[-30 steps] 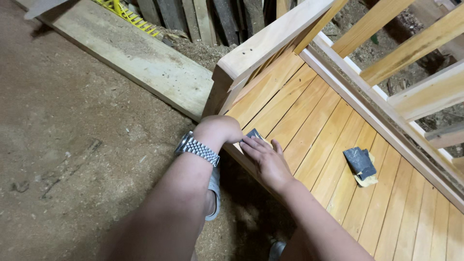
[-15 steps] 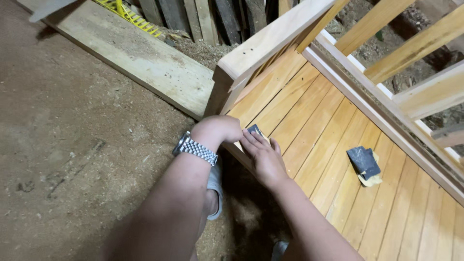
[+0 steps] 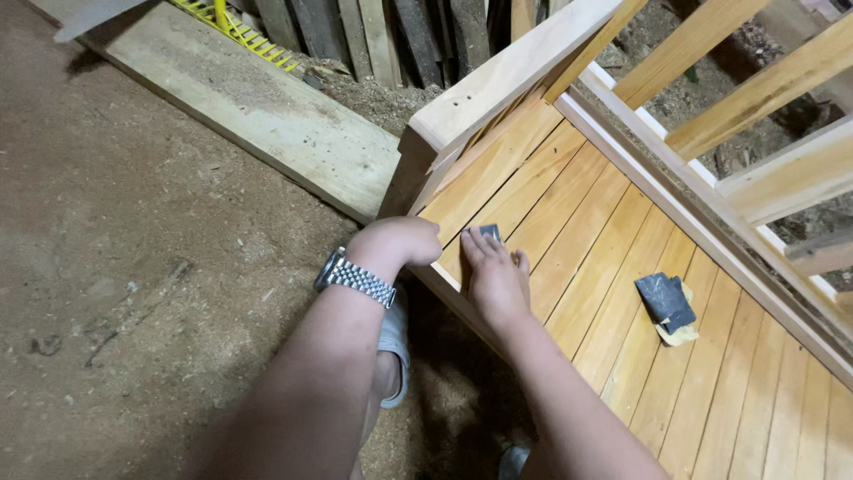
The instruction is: The person sits on the ground and sands the seat slats and edges of an unfinished wooden bench using small pieces of sandpaper, rubbing the abrasive over the wood surface and armrest areas, then sets the sandpaper pieces down on the bench.
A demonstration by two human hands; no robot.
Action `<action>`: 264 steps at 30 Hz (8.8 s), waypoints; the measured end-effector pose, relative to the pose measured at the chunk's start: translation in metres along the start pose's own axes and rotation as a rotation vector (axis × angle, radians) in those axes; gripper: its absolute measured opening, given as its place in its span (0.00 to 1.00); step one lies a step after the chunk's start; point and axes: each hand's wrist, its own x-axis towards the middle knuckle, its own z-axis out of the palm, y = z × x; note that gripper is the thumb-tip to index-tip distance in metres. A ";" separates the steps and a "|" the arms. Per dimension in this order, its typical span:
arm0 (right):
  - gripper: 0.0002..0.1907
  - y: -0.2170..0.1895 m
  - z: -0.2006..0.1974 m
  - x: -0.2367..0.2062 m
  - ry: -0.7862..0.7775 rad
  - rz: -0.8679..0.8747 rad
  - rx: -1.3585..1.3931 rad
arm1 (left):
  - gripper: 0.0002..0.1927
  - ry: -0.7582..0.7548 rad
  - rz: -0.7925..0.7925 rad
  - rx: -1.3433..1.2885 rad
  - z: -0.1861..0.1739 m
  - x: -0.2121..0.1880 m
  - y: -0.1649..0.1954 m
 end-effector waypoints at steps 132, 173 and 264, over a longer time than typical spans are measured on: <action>0.13 0.303 0.035 -0.054 0.968 0.790 1.476 | 0.28 0.181 0.258 -0.639 0.116 0.085 0.204; 0.21 0.034 0.019 0.013 0.277 0.006 0.028 | 0.28 0.151 -0.051 0.152 0.026 0.003 0.048; 0.20 -0.050 0.028 0.065 0.298 0.065 0.035 | 0.35 0.264 -0.197 -0.044 -0.029 -0.044 -0.037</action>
